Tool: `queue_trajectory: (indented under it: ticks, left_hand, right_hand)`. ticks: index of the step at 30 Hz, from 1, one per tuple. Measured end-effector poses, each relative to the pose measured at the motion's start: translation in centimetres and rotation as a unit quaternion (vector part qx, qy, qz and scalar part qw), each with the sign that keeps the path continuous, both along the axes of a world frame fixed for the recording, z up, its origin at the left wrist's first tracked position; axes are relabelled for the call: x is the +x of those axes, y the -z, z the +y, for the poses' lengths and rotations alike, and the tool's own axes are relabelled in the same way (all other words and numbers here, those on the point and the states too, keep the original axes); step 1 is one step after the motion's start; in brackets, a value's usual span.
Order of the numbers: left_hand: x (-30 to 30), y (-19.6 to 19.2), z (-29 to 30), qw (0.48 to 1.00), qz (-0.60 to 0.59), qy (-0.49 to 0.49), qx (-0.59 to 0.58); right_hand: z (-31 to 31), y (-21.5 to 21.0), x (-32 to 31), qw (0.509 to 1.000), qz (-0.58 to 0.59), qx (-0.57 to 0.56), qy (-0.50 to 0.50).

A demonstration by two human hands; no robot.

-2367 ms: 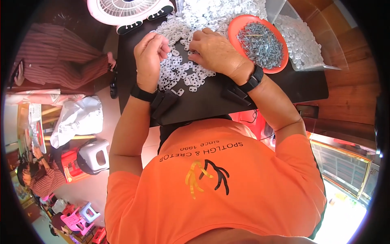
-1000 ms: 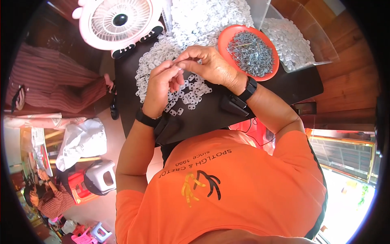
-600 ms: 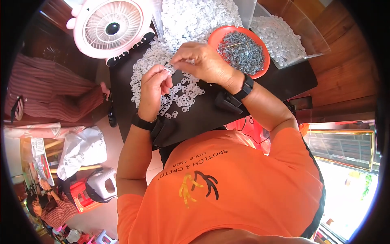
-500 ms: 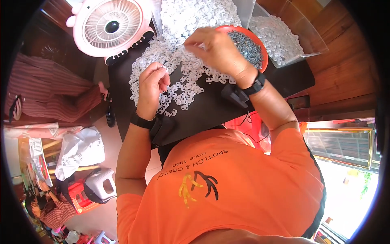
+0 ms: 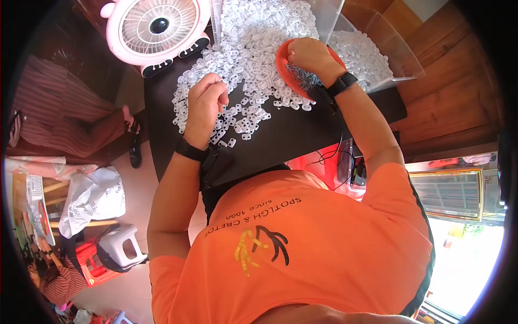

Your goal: Inserting small metal pins or clips into white plastic housings at an assembly workbench.

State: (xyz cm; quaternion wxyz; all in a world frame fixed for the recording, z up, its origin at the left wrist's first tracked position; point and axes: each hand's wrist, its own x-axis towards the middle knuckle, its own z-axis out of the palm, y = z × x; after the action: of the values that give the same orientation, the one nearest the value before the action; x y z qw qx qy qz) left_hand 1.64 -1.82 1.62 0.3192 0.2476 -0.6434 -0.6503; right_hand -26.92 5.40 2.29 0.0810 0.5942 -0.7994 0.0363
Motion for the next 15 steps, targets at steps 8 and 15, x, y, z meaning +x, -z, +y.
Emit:
queue_trajectory:
  ticks: [8,15]
  left_hand:
    - [0.0,0.3,-0.3,1.0,0.01,0.002,-0.008]
    - [-0.1,0.2,-0.2,1.0,0.019,0.003,-0.003]
  right_hand:
    - [-0.8,-1.8,0.6,0.992,-0.059,0.104,0.044]
    - [1.2,-1.6,-0.6,0.992,-0.118,-0.023,0.023]
